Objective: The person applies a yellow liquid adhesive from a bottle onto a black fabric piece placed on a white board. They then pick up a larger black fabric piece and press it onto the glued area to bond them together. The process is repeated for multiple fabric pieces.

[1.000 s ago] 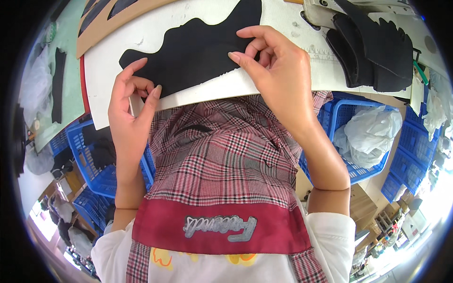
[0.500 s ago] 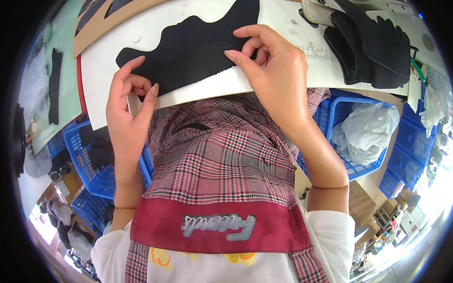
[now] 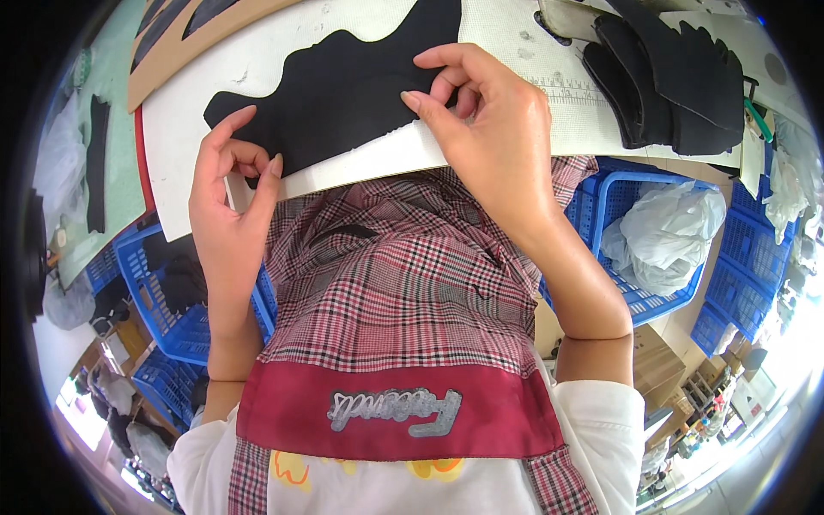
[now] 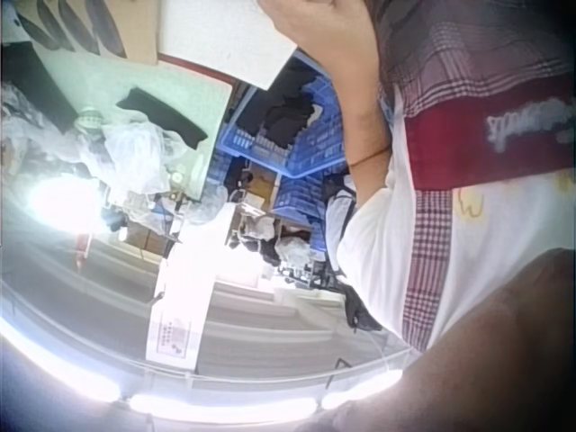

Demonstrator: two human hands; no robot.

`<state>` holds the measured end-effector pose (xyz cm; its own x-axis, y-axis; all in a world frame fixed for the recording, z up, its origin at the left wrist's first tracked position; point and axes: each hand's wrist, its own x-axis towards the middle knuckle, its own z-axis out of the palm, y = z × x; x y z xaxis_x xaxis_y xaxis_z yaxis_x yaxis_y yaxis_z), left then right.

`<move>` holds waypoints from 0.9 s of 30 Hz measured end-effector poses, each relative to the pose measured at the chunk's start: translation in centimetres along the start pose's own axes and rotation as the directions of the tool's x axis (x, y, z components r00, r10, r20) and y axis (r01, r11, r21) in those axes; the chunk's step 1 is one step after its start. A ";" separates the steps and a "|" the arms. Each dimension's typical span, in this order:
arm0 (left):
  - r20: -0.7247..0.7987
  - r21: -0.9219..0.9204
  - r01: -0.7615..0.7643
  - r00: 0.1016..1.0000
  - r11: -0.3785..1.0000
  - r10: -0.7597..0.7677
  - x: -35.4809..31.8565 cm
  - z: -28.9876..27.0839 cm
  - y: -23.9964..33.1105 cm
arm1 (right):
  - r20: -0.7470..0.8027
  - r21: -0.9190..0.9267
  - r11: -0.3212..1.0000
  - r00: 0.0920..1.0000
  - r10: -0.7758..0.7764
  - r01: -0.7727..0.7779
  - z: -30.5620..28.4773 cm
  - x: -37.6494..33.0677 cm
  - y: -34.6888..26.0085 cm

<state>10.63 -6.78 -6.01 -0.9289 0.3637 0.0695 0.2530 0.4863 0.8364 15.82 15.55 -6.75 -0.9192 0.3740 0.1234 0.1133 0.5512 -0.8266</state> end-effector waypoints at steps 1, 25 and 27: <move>0.000 0.005 0.000 1.000 1.000 0.000 0.0 0.0 0.0 | 0.000 0.000 1.000 1.000 -0.002 0.002 0.0 0.0 0.0; 0.323 0.565 -0.390 0.916 0.727 0.240 -3.2 0.0 -1.8 | -0.069 -0.225 0.953 0.972 -0.224 0.204 0.8 -0.8 0.2; 0.300 0.583 -0.371 0.925 0.722 0.233 -4.1 -0.3 -2.1 | -0.121 -0.417 0.838 0.893 -0.434 0.351 1.5 -1.4 -0.1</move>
<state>13.77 -9.56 -7.87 -0.7192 0.6882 0.0958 0.6853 0.6798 0.2612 16.50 13.81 -7.66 -0.8243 0.1848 0.5351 -0.0703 0.9045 -0.4207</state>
